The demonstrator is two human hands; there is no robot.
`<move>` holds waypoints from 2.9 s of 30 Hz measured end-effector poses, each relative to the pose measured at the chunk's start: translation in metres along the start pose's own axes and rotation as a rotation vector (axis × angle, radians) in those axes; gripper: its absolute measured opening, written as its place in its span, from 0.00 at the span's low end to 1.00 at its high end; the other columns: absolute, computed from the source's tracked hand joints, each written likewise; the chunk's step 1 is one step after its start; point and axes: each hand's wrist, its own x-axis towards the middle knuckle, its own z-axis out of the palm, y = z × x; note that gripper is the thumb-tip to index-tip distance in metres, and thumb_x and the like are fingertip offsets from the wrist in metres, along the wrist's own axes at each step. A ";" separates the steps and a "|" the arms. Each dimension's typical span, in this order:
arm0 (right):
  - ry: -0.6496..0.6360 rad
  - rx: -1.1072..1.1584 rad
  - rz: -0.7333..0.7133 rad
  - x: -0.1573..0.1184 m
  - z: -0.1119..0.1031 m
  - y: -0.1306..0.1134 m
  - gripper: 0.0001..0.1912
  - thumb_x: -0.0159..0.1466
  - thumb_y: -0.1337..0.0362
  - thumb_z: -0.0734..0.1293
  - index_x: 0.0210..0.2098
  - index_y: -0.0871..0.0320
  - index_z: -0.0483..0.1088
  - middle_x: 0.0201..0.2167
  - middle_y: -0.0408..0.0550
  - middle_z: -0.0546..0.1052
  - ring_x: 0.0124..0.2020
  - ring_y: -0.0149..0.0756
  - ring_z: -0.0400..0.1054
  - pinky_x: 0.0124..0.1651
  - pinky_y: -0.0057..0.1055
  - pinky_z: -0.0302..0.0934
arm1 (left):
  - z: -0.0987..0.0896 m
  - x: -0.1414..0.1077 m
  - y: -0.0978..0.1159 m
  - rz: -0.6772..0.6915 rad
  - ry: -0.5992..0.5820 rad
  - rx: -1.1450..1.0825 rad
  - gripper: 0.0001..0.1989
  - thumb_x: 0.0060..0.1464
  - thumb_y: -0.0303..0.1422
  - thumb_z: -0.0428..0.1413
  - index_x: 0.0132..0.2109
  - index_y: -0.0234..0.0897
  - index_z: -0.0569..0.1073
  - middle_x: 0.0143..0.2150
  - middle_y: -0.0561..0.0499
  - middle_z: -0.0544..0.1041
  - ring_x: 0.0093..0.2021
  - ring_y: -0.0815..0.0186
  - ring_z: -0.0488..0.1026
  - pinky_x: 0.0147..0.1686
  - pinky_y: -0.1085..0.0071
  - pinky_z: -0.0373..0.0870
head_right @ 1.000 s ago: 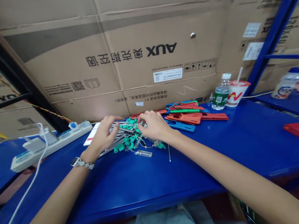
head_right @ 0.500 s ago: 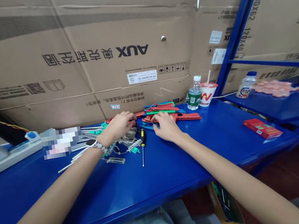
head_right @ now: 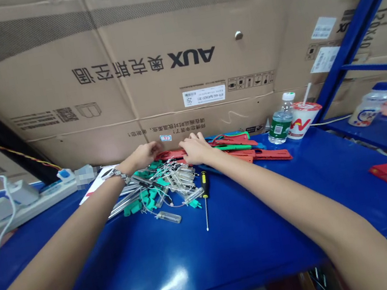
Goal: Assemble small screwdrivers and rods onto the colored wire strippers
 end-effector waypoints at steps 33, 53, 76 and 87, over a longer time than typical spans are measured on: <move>-0.163 0.257 -0.015 0.020 -0.014 0.020 0.13 0.63 0.61 0.70 0.47 0.56 0.74 0.38 0.51 0.81 0.38 0.43 0.73 0.38 0.35 0.60 | 0.010 -0.076 0.004 0.132 0.136 -0.171 0.14 0.66 0.33 0.45 0.47 0.39 0.76 0.48 0.44 0.79 0.48 0.55 0.75 0.52 0.56 0.71; 0.177 0.792 0.038 -0.039 -0.010 0.009 0.15 0.69 0.50 0.62 0.37 0.56 0.66 0.25 0.40 0.64 0.27 0.32 0.56 0.31 0.30 0.51 | 0.009 -0.073 0.021 -0.001 0.401 -0.188 0.14 0.65 0.38 0.48 0.40 0.37 0.74 0.42 0.43 0.80 0.45 0.53 0.76 0.48 0.55 0.68; 0.388 0.872 0.117 -0.068 0.009 -0.045 0.15 0.67 0.50 0.62 0.38 0.55 0.66 0.24 0.40 0.67 0.24 0.33 0.57 0.29 0.30 0.50 | -0.021 -0.114 0.059 -0.269 0.182 -1.052 0.11 0.55 0.30 0.63 0.45 0.31 0.76 0.37 0.45 0.82 0.36 0.63 0.81 0.38 0.67 0.74; 0.374 0.906 0.139 -0.084 0.011 -0.050 0.17 0.70 0.48 0.59 0.43 0.55 0.68 0.23 0.39 0.66 0.23 0.33 0.58 0.29 0.30 0.52 | -0.021 -0.139 0.052 0.146 0.292 -0.372 0.14 0.60 0.40 0.59 0.48 0.36 0.78 0.47 0.43 0.82 0.47 0.56 0.78 0.51 0.57 0.73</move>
